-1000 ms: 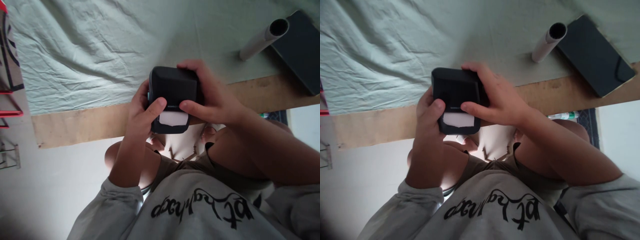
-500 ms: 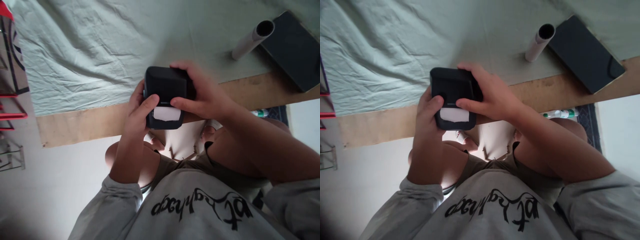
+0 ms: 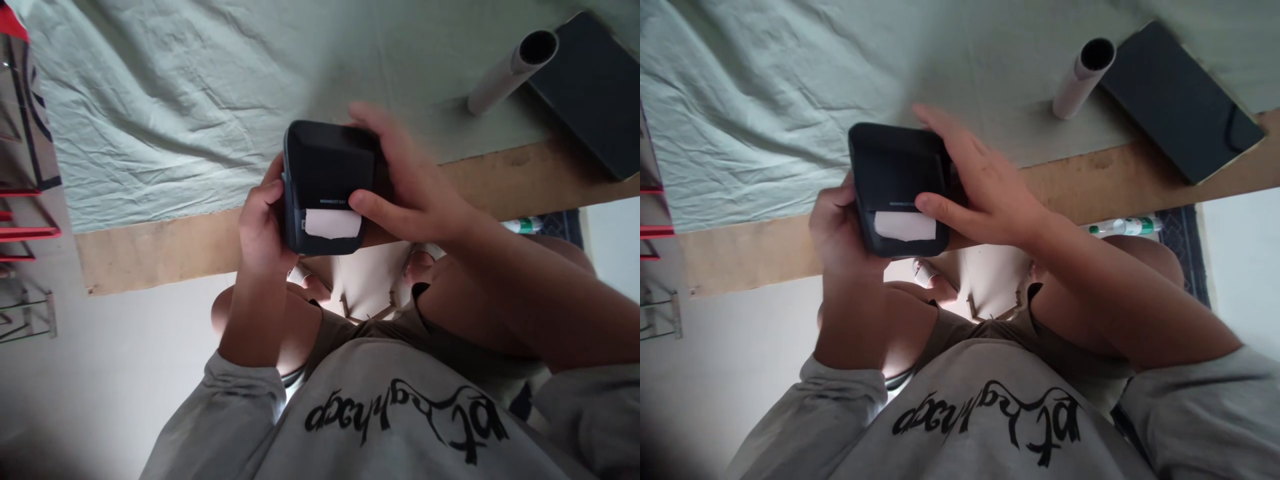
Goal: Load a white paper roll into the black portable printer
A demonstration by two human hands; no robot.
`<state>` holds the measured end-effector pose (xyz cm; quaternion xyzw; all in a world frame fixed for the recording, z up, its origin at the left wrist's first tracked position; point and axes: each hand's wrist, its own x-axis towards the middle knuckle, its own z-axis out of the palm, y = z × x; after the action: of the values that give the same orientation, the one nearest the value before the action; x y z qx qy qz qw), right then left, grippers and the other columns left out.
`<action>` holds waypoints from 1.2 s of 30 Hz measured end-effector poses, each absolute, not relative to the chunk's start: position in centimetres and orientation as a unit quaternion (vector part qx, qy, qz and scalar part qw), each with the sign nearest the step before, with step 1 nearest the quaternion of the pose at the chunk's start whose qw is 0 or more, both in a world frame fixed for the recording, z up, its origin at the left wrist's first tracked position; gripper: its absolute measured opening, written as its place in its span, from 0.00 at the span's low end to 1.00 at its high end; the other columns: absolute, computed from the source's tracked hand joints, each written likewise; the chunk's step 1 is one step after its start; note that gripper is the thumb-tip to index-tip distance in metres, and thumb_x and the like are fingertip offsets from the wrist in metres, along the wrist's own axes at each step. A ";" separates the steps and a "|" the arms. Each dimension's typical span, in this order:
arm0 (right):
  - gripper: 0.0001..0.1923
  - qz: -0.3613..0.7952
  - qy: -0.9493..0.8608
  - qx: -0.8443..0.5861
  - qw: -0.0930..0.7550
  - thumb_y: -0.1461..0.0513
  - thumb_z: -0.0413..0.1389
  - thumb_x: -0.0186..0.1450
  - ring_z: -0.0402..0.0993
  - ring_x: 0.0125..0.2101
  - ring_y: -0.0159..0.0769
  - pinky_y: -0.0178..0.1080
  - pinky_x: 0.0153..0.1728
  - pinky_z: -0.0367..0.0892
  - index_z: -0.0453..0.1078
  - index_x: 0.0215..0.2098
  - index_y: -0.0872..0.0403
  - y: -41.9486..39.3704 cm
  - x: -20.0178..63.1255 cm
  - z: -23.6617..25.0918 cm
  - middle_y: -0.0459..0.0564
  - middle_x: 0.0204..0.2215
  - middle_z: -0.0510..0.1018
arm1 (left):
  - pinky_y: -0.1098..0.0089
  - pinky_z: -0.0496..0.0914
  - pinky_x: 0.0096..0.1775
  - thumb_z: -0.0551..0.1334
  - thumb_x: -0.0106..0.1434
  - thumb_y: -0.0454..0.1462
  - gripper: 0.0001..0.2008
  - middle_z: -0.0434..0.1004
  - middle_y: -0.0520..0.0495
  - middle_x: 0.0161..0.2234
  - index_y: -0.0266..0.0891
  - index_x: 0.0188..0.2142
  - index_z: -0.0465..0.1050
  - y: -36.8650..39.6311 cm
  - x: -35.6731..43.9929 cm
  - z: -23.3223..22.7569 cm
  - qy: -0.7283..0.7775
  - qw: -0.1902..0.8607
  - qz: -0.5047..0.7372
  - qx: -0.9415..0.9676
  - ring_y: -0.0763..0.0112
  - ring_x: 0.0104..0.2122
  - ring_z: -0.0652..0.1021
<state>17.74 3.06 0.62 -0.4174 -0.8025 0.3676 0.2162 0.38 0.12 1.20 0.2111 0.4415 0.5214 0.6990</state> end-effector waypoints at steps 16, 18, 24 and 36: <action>0.41 0.398 -0.803 -0.388 0.218 0.48 0.50 0.54 0.49 0.58 0.27 0.35 0.61 0.53 0.36 0.59 0.52 3.4 17.6 0.5 0.46 0.58 0.46 | 0.78 0.66 0.34 0.48 0.60 0.31 0.11 0.68 0.53 0.24 0.33 0.26 0.66 0.2 0.2 1.2 0.406 0.703 0.556 0.176 0.80 0.27 0.70; 0.42 0.414 -0.795 -0.384 0.224 0.50 0.51 0.53 0.48 0.59 0.27 0.35 0.62 0.53 0.34 0.59 0.51 3.4 17.6 0.3 0.46 0.58 0.47 | 0.77 0.65 0.35 0.49 0.60 0.31 0.10 0.67 0.53 0.25 0.34 0.26 0.66 0.1 0.2 1.1 0.415 0.701 0.554 0.173 0.79 0.27 0.70; 0.38 0.351 -0.771 -0.440 0.297 0.48 0.55 0.50 0.61 0.47 0.27 0.32 0.47 0.65 0.49 0.54 0.53 3.4 17.6 1.1 0.48 0.50 0.57 | 0.68 0.67 0.43 0.47 0.61 0.40 0.13 0.70 0.48 0.33 0.36 0.35 0.66 0.0 0.1 1.1 0.402 0.721 0.534 0.182 0.69 0.37 0.73; 0.11 0.236 -0.747 -0.544 0.302 0.57 0.42 0.62 0.63 0.28 0.13 0.23 0.27 0.58 0.56 0.33 0.58 3.9 16.0 2.6 0.42 0.32 0.65 | 0.67 0.72 0.38 0.53 0.58 0.35 0.10 0.73 0.44 0.35 0.33 0.38 0.67 0.0 0.6 1.5 0.425 0.703 0.535 0.197 0.66 0.36 0.74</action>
<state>16.02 3.91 2.60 -0.5438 -0.7466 0.2363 0.3017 0.64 -0.01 1.46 0.1965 0.4249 0.5352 0.7032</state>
